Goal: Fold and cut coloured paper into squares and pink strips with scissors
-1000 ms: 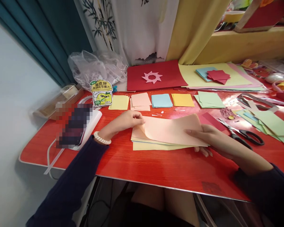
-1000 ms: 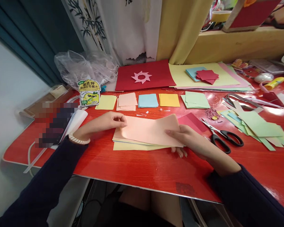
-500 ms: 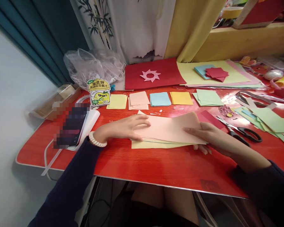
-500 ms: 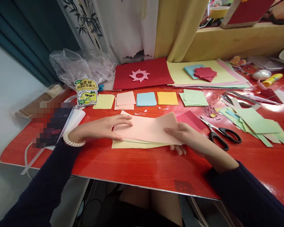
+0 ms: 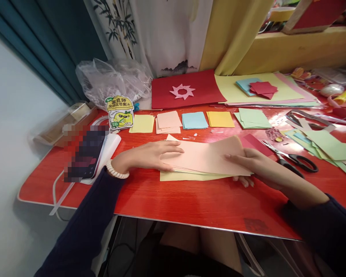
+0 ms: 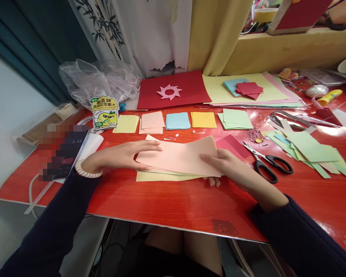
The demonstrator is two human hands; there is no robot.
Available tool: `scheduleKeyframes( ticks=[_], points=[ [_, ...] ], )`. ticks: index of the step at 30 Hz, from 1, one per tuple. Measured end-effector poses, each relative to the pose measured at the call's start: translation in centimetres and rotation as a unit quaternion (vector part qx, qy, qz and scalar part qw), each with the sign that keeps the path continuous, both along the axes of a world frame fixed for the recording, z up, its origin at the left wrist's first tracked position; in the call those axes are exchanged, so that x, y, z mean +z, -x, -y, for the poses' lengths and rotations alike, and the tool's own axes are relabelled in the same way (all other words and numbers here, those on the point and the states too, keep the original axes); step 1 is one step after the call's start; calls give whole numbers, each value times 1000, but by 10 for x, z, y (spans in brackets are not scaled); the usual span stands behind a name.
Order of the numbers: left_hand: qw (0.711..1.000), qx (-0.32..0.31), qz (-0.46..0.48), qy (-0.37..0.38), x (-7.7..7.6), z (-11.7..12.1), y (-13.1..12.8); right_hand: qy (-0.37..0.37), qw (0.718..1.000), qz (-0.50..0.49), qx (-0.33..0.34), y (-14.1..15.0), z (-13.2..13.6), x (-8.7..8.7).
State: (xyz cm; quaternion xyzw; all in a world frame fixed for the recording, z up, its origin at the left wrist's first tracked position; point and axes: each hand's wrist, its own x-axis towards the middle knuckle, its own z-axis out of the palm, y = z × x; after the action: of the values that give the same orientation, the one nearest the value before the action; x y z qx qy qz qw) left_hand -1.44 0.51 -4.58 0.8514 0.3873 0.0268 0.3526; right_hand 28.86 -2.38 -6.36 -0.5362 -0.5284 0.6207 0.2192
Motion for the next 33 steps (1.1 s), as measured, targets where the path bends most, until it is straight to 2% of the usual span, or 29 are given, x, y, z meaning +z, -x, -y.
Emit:
scheduleKeyframes(
  ticks=[1,3,5,7,10,15,21,25,28,33],
  points=[
    [999,23,23,-6,-1,-1,0,-10,1000,-4,-16,0,0,-1],
    [988,112,92,-52,-4,-4,-2,-53,996,-24,-68,-1,0,-4],
    [954,218,188,-87,-6,-7,-5,-113,984,-55,-126,-1,1,-6],
    [921,264,281,-51,-7,-7,-9,-174,967,-82,-170,0,1,-5],
    [898,251,361,29,-10,-2,-16,-220,955,-90,-180,4,2,-2],
    [854,270,441,60,-22,4,-24,-250,958,-78,-119,3,-1,-7],
    [830,294,461,114,-29,2,-28,-252,957,-91,-115,-5,-9,-22],
    [836,304,443,109,-34,-1,-26,-265,950,-86,-144,-3,-7,-27],
    [849,305,419,104,-38,-5,-25,-266,950,-79,-141,1,-2,-26],
    [866,284,401,89,-31,-4,-26,-261,957,-69,-110,4,1,-21]
  ],
)
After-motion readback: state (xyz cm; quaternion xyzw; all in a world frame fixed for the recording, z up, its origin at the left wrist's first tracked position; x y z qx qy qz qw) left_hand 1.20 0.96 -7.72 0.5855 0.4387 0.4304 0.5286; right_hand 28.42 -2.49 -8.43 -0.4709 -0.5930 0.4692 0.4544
